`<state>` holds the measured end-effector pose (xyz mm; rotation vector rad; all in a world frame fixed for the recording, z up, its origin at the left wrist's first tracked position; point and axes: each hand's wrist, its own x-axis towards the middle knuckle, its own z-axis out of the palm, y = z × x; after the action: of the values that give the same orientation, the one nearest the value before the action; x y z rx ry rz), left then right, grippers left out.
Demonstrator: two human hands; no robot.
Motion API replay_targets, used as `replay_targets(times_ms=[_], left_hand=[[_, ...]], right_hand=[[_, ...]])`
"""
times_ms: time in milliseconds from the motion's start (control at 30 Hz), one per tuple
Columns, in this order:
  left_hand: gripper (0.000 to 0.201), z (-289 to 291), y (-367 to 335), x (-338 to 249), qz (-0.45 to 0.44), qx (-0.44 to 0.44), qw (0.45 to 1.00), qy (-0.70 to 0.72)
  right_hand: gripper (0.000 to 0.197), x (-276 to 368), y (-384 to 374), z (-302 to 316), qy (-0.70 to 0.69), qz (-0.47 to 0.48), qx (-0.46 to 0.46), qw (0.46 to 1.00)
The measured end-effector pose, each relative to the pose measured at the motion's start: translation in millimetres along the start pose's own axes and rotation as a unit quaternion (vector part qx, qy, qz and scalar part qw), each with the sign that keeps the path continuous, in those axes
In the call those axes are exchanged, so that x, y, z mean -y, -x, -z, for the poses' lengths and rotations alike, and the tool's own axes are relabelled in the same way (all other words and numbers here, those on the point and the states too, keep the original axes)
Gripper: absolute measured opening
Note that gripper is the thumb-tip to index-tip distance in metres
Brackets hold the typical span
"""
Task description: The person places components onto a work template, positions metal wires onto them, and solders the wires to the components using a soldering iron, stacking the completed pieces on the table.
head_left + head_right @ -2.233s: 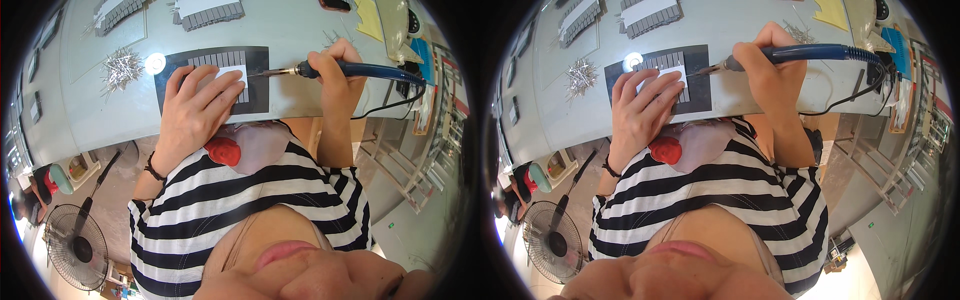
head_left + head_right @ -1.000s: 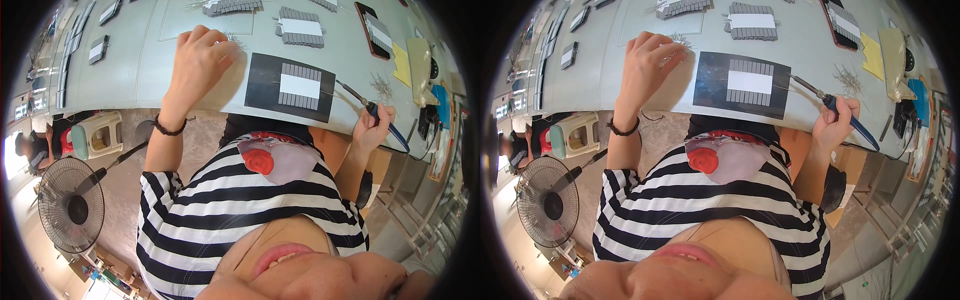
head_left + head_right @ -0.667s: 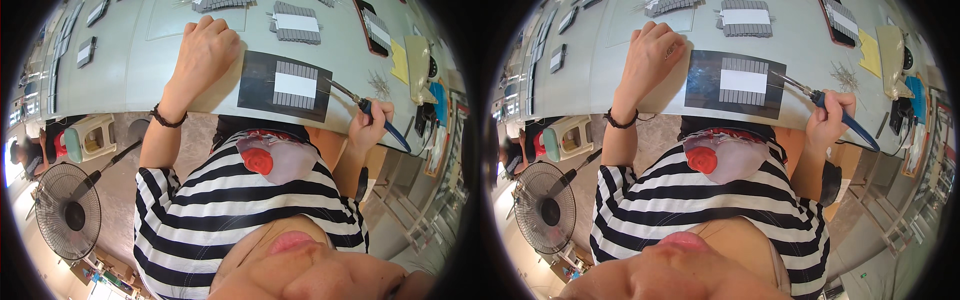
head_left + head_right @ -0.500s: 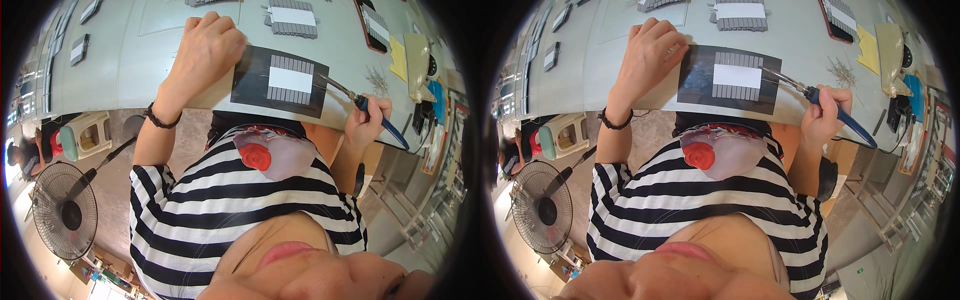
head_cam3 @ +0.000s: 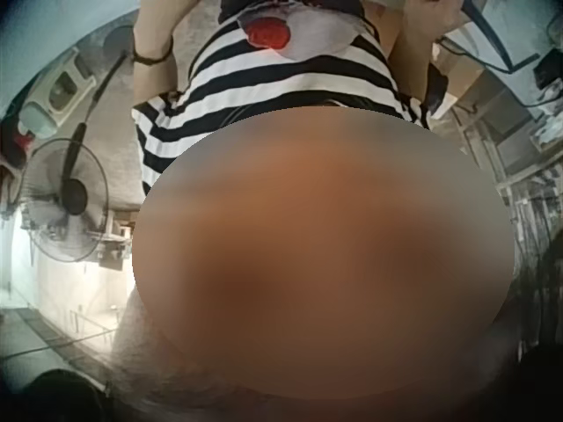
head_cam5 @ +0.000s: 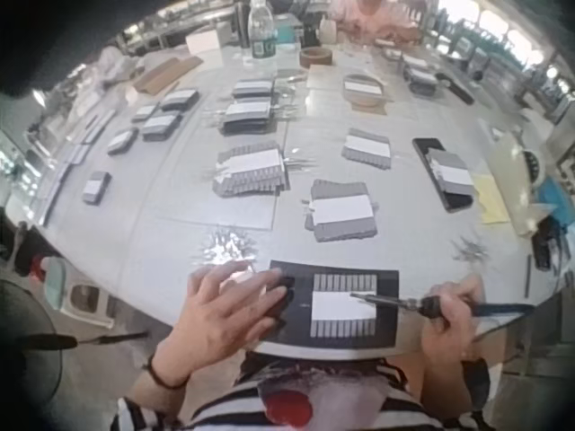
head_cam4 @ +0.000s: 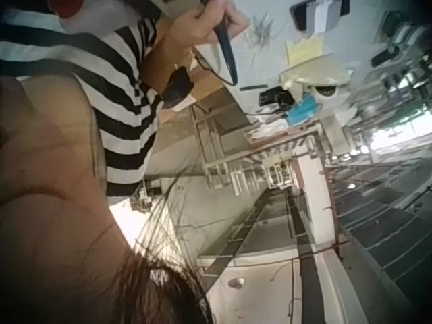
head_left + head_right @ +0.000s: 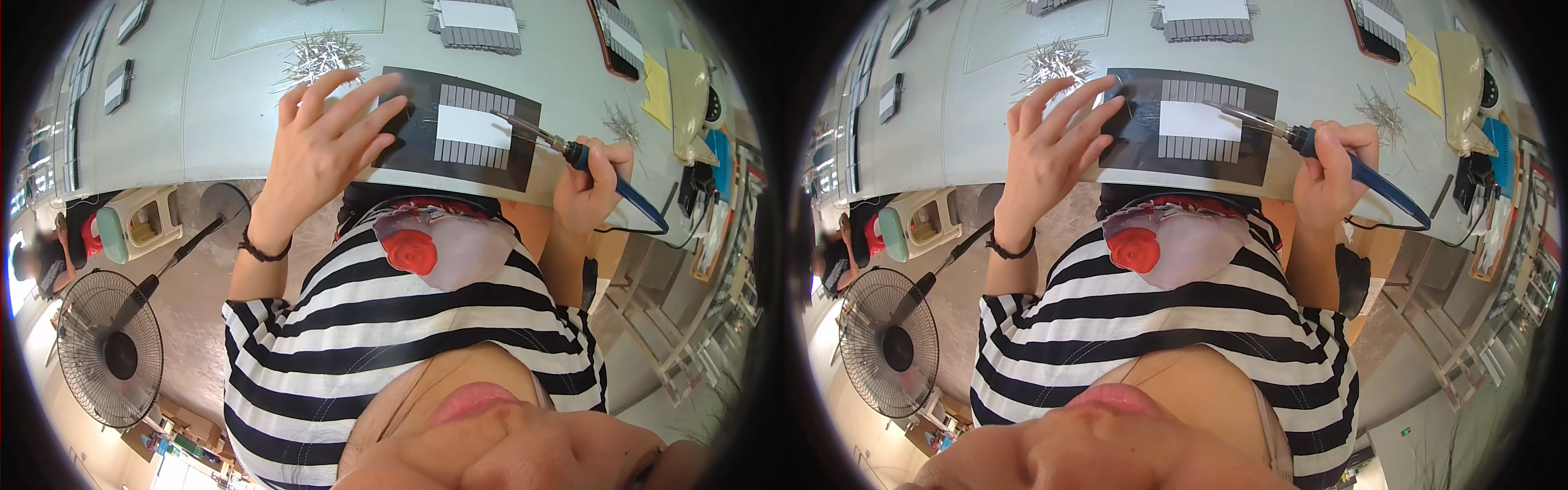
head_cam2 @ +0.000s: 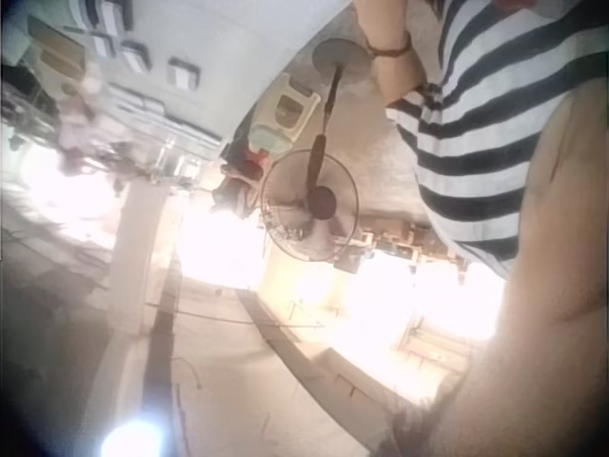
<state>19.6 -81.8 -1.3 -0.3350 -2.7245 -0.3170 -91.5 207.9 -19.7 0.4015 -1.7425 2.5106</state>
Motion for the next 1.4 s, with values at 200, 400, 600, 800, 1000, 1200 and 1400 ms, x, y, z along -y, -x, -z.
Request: replay_targets(times_ms=[200, 400, 600, 800, 1000, 1200, 1400], left_hand=[[0.042, -4, 1, 6, -0.040, 0.046, 0.998, -0.025], [0.062, -13, 24, -21, 0.039, 0.053, 0.997, -0.030], [0.062, -16, 23, -26, 0.062, 0.021, 0.997, -0.045], [0.065, -21, 21, -32, 0.065, 0.038, 0.996, -0.045], [0.064, -26, 18, -34, 0.063, 0.022, 0.997, -0.045], [0.058, -27, 22, -31, 0.049, -0.022, 0.998, -0.040], [0.061, -27, 22, -31, 0.050, -0.003, 0.997, -0.060]], right_hand=[[0.016, -3, -2, -6, -0.012, 0.013, 0.037, 0.999], [0.018, -3, 4, -16, 0.002, -0.012, 0.003, 1.000], [0.019, -2, 5, -35, 0.025, -0.021, 0.008, 0.999], [0.019, -5, 4, -44, 0.045, -0.035, 0.014, 0.998], [0.017, -12, 6, -42, 0.024, -0.025, 0.039, 0.999], [0.016, -20, 8, -37, 0.011, -0.002, 0.035, 0.999], [0.018, -14, 6, -44, 0.086, 0.030, 0.081, 0.993]])
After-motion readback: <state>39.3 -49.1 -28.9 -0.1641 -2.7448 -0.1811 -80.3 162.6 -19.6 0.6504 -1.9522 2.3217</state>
